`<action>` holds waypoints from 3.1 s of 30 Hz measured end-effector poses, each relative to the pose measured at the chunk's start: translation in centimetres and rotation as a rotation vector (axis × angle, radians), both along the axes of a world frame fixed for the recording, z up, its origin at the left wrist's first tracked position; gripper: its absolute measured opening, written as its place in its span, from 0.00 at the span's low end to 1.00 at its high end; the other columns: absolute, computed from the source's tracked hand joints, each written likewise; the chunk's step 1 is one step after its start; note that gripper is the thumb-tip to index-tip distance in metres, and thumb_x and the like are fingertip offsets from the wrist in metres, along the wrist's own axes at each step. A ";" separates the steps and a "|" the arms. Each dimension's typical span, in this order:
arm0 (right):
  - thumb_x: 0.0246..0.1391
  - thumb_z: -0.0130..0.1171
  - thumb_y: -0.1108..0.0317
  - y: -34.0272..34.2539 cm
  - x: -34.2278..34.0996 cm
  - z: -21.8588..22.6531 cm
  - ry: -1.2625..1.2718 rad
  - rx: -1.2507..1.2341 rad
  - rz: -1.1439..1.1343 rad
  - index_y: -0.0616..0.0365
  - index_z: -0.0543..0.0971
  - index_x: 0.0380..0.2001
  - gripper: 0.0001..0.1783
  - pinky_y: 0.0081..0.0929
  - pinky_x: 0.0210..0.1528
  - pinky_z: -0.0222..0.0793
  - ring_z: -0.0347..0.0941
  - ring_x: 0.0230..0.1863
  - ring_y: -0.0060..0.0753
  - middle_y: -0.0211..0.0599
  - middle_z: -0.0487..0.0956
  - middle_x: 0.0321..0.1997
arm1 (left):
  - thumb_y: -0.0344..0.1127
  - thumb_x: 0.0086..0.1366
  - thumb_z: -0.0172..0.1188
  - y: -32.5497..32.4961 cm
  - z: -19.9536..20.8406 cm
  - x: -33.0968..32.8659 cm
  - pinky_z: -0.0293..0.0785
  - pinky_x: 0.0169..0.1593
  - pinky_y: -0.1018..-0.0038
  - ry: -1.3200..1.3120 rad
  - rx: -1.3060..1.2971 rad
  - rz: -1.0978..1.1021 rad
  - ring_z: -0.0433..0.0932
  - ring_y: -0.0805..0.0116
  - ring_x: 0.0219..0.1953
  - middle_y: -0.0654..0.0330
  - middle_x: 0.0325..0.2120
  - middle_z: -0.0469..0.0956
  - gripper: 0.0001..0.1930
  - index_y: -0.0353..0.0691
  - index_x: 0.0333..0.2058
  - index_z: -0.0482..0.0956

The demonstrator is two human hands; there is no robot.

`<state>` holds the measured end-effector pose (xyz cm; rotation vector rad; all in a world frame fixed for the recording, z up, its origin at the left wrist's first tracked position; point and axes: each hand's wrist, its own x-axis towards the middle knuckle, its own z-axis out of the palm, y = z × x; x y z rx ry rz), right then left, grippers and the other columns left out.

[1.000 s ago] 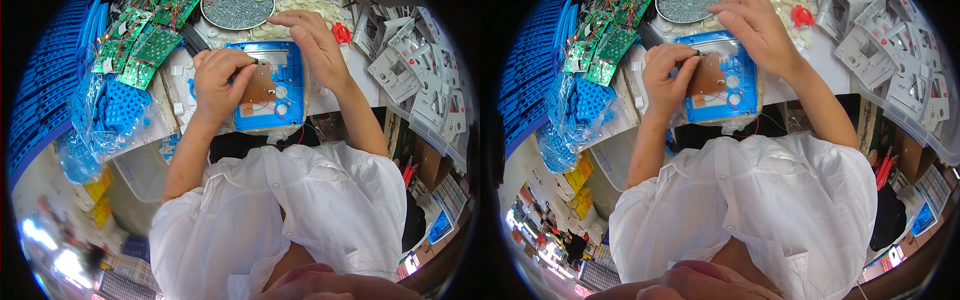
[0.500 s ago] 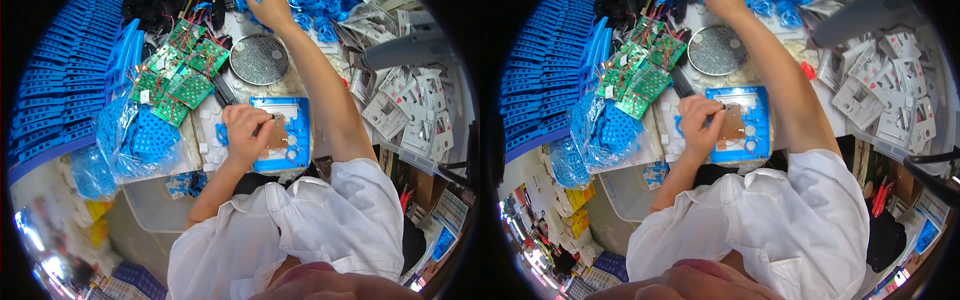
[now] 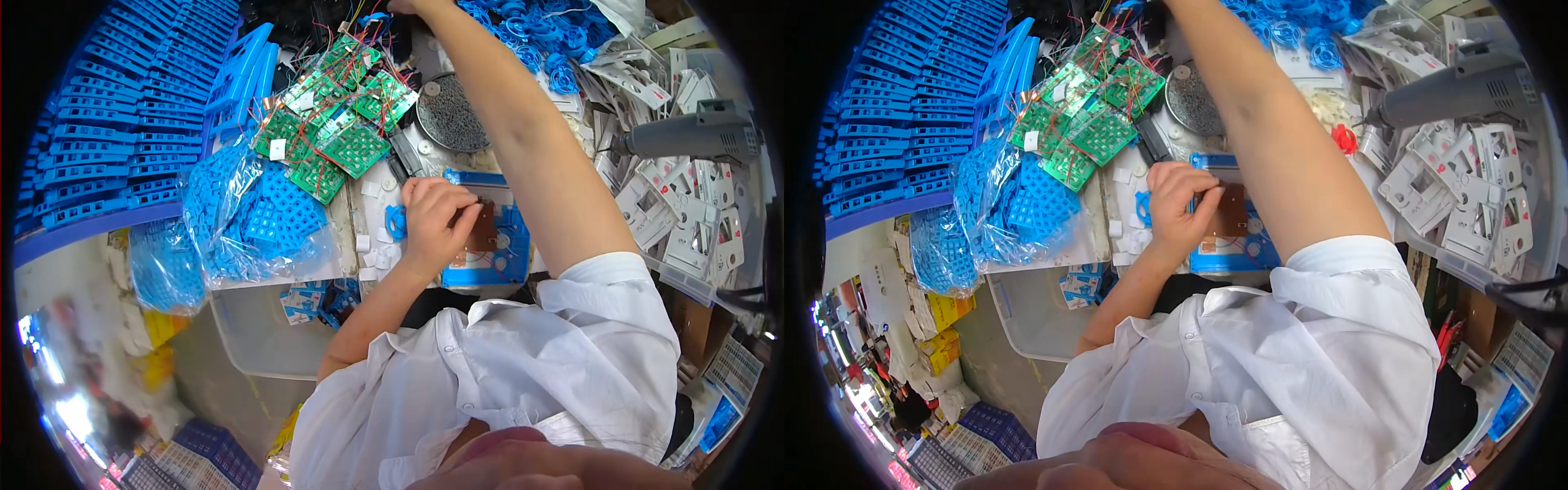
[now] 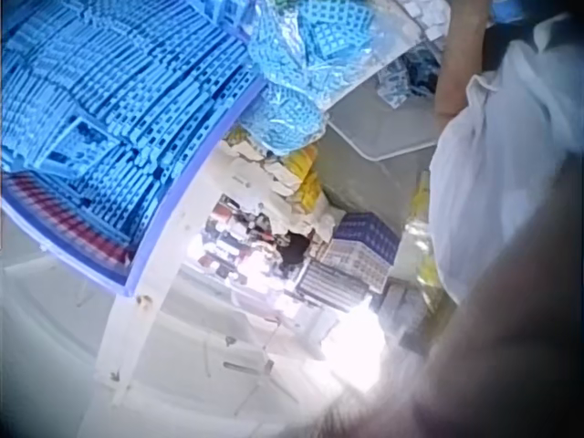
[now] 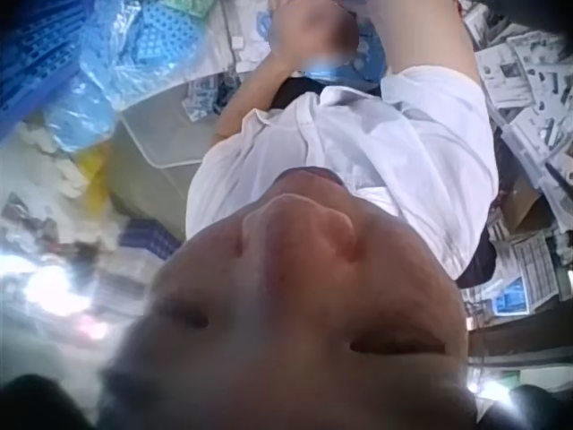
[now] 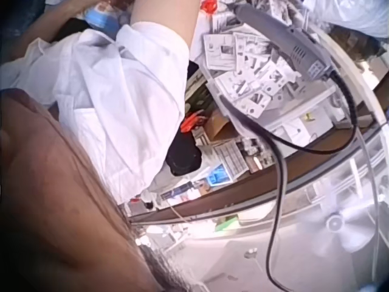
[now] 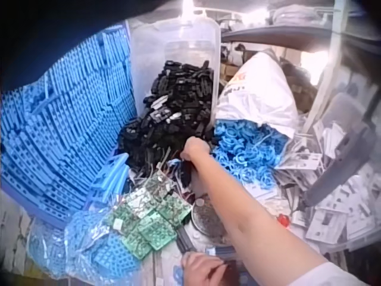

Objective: Assembling a handheld electronic toy by installing a circuit board and internal components.

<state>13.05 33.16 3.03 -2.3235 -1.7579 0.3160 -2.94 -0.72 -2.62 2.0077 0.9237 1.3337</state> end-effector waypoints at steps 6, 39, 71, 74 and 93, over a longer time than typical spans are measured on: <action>0.42 0.72 0.57 -12.0 3.5 3.9 0.623 0.461 0.117 0.65 0.83 0.41 0.25 0.34 0.41 0.77 0.83 0.36 0.37 0.47 0.86 0.35 | 0.26 0.54 0.71 0.5 0.0 0.0 0.70 0.53 0.63 -0.017 0.007 -0.017 0.79 0.57 0.41 0.60 0.31 0.83 0.06 0.40 0.30 0.82; 0.40 0.75 0.68 -41.5 6.4 0.7 0.266 0.248 0.694 0.52 0.78 0.54 0.33 0.37 0.46 0.76 0.77 0.46 0.47 0.37 0.80 0.46 | 0.31 0.60 0.68 1.9 2.9 -2.2 0.64 0.60 0.59 0.343 0.015 -0.301 0.80 0.62 0.42 0.65 0.35 0.85 0.04 0.44 0.34 0.84; 0.41 0.73 0.63 -40.3 4.7 0.3 0.343 0.095 0.672 0.45 0.80 0.49 0.27 0.36 0.32 0.72 0.74 0.36 0.41 0.34 0.72 0.34 | 0.30 0.57 0.65 6.8 7.0 0.4 0.72 0.49 0.61 0.807 0.034 -0.807 0.78 0.57 0.39 0.61 0.29 0.80 0.02 0.41 0.29 0.82; 0.41 0.73 0.63 -40.1 4.7 0.4 0.325 0.090 0.677 0.44 0.79 0.48 0.26 0.36 0.32 0.72 0.75 0.36 0.41 0.33 0.72 0.34 | 0.30 0.57 0.65 6.5 7.3 0.3 0.73 0.48 0.62 0.859 0.027 -0.807 0.78 0.56 0.38 0.60 0.29 0.80 0.02 0.40 0.28 0.82; 0.44 0.72 0.65 -39.8 4.5 1.5 0.285 0.045 0.709 0.48 0.77 0.49 0.26 0.35 0.41 0.77 0.78 0.46 0.42 0.31 0.79 0.48 | 0.32 0.57 0.66 -0.7 6.6 -1.8 0.64 0.57 0.59 0.687 -0.066 -0.395 0.76 0.61 0.49 0.59 0.47 0.78 0.19 0.36 0.48 0.79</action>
